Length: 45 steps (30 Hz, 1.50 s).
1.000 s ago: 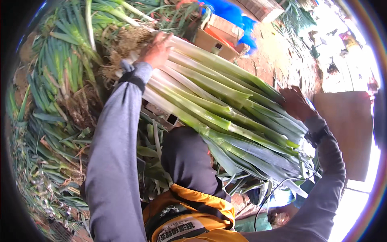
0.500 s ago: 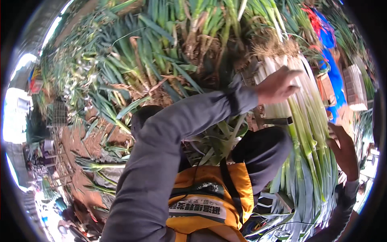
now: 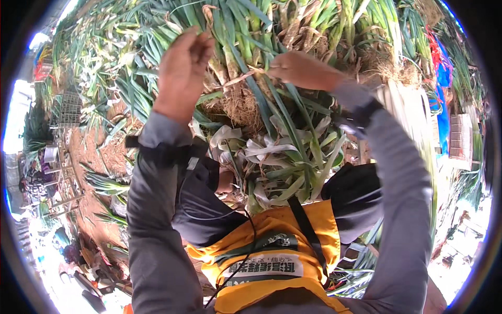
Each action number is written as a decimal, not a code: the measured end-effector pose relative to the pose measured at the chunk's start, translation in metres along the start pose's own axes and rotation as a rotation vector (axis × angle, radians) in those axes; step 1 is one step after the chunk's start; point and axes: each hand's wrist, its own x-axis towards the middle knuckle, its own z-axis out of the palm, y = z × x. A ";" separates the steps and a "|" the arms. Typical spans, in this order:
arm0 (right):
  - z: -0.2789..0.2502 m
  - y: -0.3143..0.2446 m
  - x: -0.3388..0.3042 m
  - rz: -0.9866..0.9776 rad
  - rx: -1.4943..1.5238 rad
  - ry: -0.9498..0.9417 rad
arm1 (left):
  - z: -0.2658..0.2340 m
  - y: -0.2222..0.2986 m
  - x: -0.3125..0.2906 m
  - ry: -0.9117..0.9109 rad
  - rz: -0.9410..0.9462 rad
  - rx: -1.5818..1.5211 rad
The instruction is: The recorder is peeling the outer skin layers off green onions (leeks) and stacking them.
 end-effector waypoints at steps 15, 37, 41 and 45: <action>0.182 0.011 0.182 0.263 -0.017 0.679 | -0.082 0.055 -0.051 -0.032 0.046 -0.062; 0.112 -0.014 -0.070 -0.305 1.084 0.520 | -0.012 -0.043 0.006 0.095 -0.272 0.155; 0.091 -0.056 -0.147 -0.055 0.537 0.441 | 0.009 -0.066 0.007 -0.230 -0.418 0.017; 0.094 -0.058 -0.176 -0.128 0.316 0.600 | 0.036 -0.063 -0.004 -0.309 -0.270 -0.266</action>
